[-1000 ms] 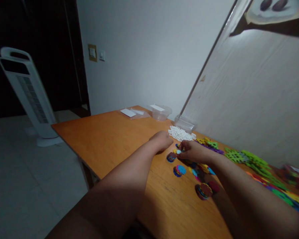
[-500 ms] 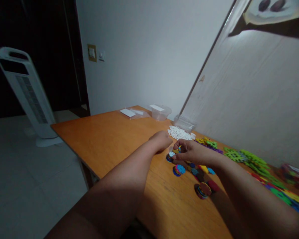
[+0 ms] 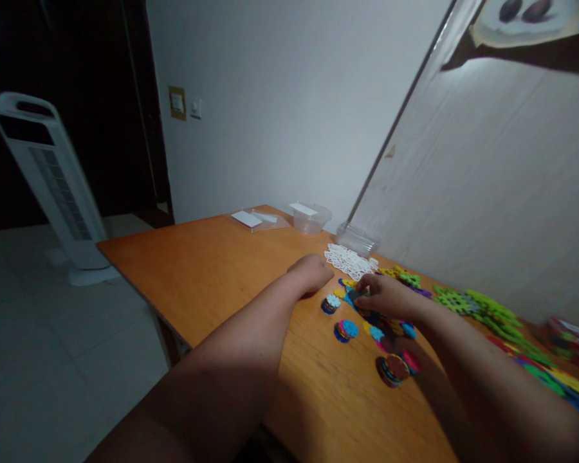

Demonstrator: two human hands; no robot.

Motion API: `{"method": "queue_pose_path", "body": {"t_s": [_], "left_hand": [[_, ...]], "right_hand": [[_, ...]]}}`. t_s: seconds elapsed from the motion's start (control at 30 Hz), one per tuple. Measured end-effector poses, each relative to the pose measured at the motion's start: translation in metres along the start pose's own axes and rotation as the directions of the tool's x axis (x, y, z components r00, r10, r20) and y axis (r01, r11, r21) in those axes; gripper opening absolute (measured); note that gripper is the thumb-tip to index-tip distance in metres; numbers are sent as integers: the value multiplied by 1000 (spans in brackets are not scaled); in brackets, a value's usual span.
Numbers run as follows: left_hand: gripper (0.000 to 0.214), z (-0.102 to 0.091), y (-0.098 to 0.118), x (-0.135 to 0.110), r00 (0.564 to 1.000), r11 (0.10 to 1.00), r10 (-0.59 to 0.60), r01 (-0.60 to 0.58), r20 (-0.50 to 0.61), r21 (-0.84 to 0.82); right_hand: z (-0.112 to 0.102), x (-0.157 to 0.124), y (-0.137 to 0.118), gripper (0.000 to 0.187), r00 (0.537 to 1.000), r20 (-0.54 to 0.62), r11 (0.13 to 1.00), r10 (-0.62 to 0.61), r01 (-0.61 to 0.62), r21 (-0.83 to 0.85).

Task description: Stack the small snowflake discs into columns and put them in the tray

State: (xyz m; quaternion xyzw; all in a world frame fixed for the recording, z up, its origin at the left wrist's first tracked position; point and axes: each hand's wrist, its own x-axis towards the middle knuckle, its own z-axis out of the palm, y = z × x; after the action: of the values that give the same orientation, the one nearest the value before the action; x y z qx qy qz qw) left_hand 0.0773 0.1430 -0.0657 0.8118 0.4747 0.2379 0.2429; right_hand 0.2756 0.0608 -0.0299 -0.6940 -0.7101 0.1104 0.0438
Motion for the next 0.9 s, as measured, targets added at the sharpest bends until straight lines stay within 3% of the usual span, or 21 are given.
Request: {"method": "queue_pose_path", "body": {"t_s": [0.2, 0.37, 0.63, 0.9], "left_hand": [[29, 1, 0, -1, 1000, 1000, 0, -1, -18, -9], [29, 0, 1, 1, 1000, 1000, 15, -15, 9, 15], [29, -1, 2, -1, 1000, 1000, 9, -9, -3, 7], [29, 1, 1, -1, 1000, 1000, 17, -17, -14, -3]], "right_hand": [[-3, 1, -5, 17, 1000, 2, 993, -6, 6, -114], [-4, 0, -5, 16, 1000, 9, 994, -29, 30, -105], [1, -1, -14, 33, 1000, 9, 997, -16, 17, -73], [2, 1, -20, 18, 998, 55, 999, -2, 4, -41]]}}
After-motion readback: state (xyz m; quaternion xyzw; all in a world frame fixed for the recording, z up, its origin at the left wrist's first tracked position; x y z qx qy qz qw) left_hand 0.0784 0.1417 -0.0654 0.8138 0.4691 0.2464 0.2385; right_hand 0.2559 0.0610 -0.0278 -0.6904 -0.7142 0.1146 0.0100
